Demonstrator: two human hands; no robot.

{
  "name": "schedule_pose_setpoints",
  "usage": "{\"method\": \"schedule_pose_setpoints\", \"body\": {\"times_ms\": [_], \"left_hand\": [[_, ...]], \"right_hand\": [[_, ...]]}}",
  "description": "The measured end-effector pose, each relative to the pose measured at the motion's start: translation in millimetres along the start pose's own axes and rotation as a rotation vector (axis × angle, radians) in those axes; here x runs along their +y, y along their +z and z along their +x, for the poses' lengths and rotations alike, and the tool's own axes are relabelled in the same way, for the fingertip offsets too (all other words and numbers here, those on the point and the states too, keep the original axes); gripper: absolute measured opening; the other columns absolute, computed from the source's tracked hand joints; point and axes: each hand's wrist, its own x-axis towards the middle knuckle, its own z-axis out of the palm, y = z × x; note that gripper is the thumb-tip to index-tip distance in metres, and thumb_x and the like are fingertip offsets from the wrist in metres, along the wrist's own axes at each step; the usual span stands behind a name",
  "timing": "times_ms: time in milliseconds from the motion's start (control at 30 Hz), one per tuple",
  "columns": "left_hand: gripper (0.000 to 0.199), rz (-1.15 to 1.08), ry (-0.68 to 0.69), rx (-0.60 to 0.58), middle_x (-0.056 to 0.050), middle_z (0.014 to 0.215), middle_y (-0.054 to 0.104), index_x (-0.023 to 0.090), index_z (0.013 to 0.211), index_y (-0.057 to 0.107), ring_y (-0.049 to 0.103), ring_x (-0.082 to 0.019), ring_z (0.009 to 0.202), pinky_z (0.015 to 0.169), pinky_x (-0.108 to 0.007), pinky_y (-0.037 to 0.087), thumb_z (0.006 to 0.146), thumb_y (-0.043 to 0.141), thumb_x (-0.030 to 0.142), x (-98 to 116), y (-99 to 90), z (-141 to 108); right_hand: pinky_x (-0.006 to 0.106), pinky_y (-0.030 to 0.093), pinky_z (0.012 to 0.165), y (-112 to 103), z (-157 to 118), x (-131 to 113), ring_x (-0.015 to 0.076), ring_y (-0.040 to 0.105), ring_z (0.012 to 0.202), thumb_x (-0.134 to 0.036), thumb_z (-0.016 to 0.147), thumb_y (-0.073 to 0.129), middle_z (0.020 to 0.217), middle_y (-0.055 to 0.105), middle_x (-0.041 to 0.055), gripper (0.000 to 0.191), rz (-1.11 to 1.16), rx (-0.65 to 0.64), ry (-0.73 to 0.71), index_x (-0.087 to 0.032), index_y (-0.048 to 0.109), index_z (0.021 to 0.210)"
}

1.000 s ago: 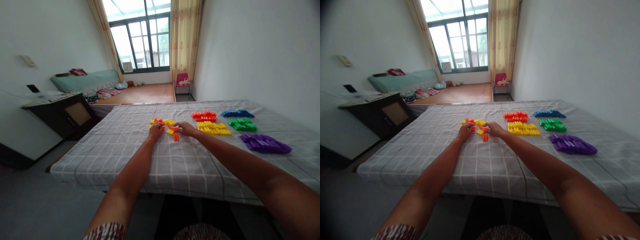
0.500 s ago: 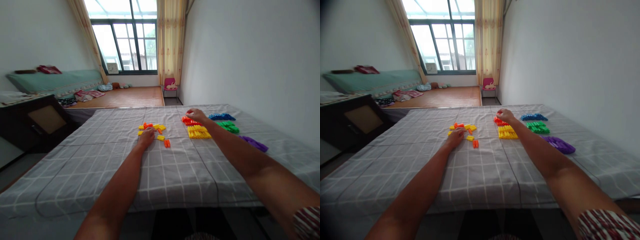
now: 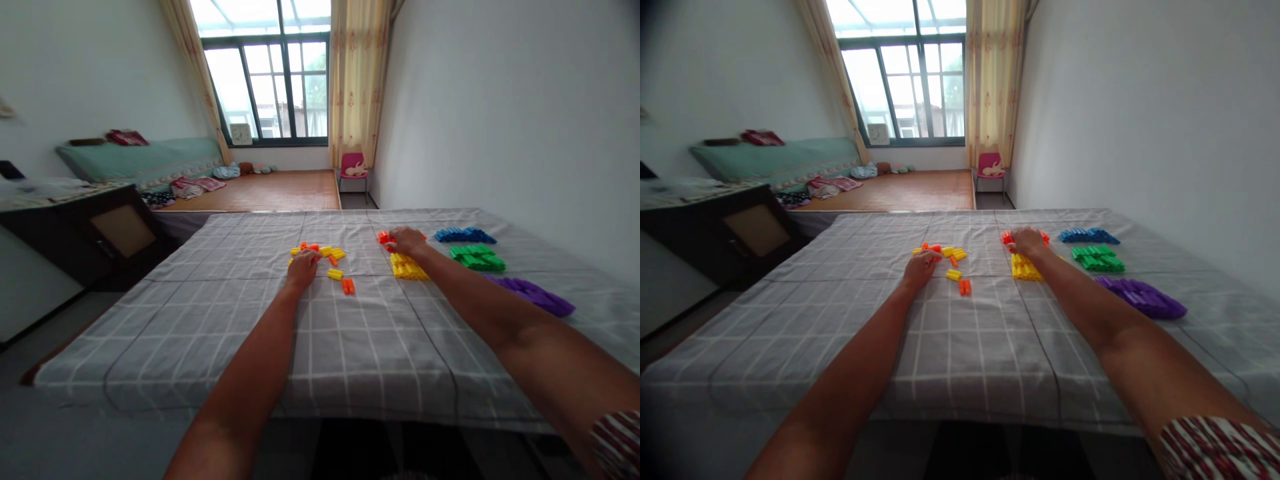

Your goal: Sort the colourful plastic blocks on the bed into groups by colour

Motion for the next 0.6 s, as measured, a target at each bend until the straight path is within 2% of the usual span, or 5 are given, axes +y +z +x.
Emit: {"method": "schedule_pose_setpoints", "body": {"times_ms": [133,267,367,433,600], "left_hand": [[0.037,0.029,-0.120,0.199,-0.005,0.108,0.070,0.021,0.099,0.072,0.060,-0.021,0.107,0.100,-0.035,0.046,0.077,0.048,0.003,-5.3,-9.6,3.8],[0.045,0.037,-0.303,0.304,-0.008,0.115,0.068,0.018,0.111,0.069,0.058,-0.022,0.113,0.104,-0.036,0.043,0.077,0.045,0.001,-19.3,-15.7,6.6],[0.049,0.039,-0.379,0.186,-0.012,0.124,0.065,0.014,0.123,0.063,0.056,-0.024,0.119,0.107,-0.037,0.040,0.077,0.049,0.002,-28.3,-12.7,5.3],[0.050,0.022,-0.340,0.070,-0.012,0.127,0.064,0.015,0.125,0.062,0.056,-0.024,0.121,0.107,-0.038,0.040,0.078,0.051,0.003,-31.0,-7.5,3.6],[0.048,-0.086,-0.221,-0.057,-0.004,0.111,0.072,0.022,0.113,0.069,0.065,-0.018,0.107,0.099,-0.033,0.047,0.077,0.047,0.001,-29.6,0.8,2.2]], "right_hand": [[0.035,0.046,0.084,-9.5,-2.2,-19.2,0.0255,0.059,0.104,-0.048,0.090,0.054,0.108,0.068,0.0126,0.034,0.041,0.100,-0.048,-0.020,0.068,0.104],[0.029,0.045,0.086,-21.0,-2.6,-75.4,0.0199,0.061,0.098,-0.034,0.093,0.053,0.105,0.068,0.0096,0.024,0.236,0.143,-0.307,-0.018,0.069,0.102],[0.031,0.046,0.089,-27.4,-0.5,-125.5,0.0211,0.060,0.101,-0.028,0.090,0.058,0.109,0.068,0.0105,0.025,0.342,0.140,-0.469,-0.018,0.067,0.111],[0.034,0.045,0.093,-29.0,3.1,-153.3,0.0226,0.059,0.106,-0.025,0.085,0.064,0.114,0.067,0.0116,0.034,0.397,0.126,-0.532,-0.020,0.065,0.119],[0.038,0.040,0.103,-24.9,15.8,-190.2,0.0214,0.059,0.109,-0.017,0.077,0.070,0.122,0.065,0.0095,0.053,0.508,0.068,-0.636,-0.024,0.060,0.128]]}}
